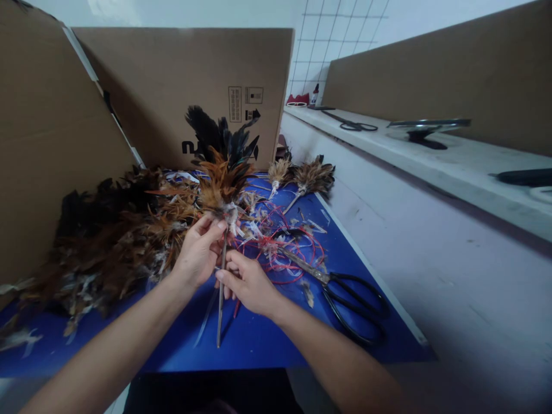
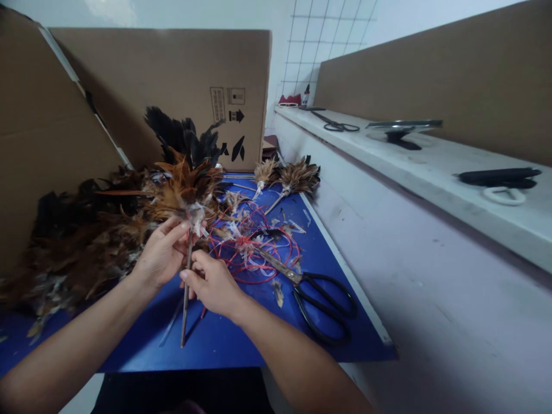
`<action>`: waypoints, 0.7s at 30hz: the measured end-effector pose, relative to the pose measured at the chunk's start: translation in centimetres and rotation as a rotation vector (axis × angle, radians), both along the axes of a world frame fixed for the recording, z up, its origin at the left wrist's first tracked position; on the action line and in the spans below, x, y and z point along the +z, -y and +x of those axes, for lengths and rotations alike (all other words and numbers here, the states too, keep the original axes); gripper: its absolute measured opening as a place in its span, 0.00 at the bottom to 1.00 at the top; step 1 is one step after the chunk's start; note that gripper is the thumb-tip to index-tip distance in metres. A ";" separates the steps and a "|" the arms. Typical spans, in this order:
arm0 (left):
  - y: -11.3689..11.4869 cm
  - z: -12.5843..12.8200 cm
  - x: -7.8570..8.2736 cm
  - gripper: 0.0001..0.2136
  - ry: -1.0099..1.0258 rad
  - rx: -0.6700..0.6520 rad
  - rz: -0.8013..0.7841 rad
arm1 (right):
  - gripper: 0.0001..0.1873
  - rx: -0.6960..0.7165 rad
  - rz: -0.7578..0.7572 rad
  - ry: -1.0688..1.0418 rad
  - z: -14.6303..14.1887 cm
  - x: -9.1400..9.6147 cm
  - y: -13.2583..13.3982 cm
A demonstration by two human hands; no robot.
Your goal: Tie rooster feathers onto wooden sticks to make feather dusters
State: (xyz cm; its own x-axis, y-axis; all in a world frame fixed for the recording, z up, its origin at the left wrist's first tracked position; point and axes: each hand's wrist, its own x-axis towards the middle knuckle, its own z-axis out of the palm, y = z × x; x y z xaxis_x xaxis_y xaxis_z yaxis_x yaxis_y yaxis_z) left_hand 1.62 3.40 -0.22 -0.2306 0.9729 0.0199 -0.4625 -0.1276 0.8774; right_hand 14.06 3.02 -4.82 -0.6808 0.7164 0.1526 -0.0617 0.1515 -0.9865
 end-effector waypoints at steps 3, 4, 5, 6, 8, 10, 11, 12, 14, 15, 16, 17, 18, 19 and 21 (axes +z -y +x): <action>0.0 -0.3 -0.1 0.12 -0.017 -0.059 -0.026 | 0.03 0.000 0.006 0.014 0.0 -0.1 0.1; 0.1 -0.4 0.0 0.11 -0.009 -0.069 -0.026 | 0.03 0.001 0.011 0.017 0.0 -0.1 0.1; 0.1 -0.4 0.0 0.10 0.004 -0.076 -0.022 | 0.04 0.002 0.014 0.019 0.0 -0.2 0.1; 0.2 -0.5 0.1 0.09 0.017 -0.087 -0.017 | 0.04 0.004 0.017 0.021 0.0 -0.3 0.1; 0.3 -0.4 0.4 0.08 0.041 -0.118 -0.003 | 0.05 0.006 0.021 0.024 0.0 -0.4 0.2; 0.5 -0.3 0.6 0.07 0.059 -0.144 0.005 | 0.05 0.006 0.023 0.029 -0.1 -0.5 0.3; 0.6 -0.2 0.7 0.07 0.070 -0.152 0.010 | 0.05 0.003 0.026 0.031 -0.2 -0.5 0.4; 0.7 -0.2 0.7 0.06 0.082 -0.154 0.019 | 0.05 -0.001 0.028 0.032 -0.2 -0.5 0.5; 0.8 -0.2 0.6 0.05 0.103 -0.149 0.044 | 0.05 -0.003 0.029 0.032 -0.3 -0.5 0.7; 0.8 -0.3 0.6 0.05 0.108 -0.145 0.058 | 0.05 0.002 0.029 0.031 -0.3 -0.5 0.7; 0.9 -0.4 0.7 0.04 0.108 -0.136 0.071 | 0.06 0.008 0.032 0.031 -0.2 -0.4 0.6; 0.9 -0.5 0.8 0.04 0.103 -0.122 0.082 | 0.08 0.007 0.037 0.027 -0.1 -0.4 0.3; 0.9 -0.8 1.0 0.04 0.092 -0.105 0.092 | 0.10 -0.008 0.047 0.021 0.0 -0.2 -0.1; 0.9 -1.2 1.3 0.05 0.077 -0.085 0.102 | 0.13 -0.041 0.065 0.012 0.1 0.0 -0.6; 1.0 -2.2 2.1 0.04 0.031 -0.032 0.129 | 0.13 -0.149 0.132 0.004 0.0 0.7 -2.0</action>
State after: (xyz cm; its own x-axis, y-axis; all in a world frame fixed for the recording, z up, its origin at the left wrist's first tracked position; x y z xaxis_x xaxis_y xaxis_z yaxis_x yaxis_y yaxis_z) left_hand -0.59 2.44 1.93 -0.2016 0.9695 0.1392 -0.4945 -0.2235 0.8399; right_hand 14.04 5.06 -4.15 -0.5693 0.7834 0.2493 -0.0252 0.2864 -0.9578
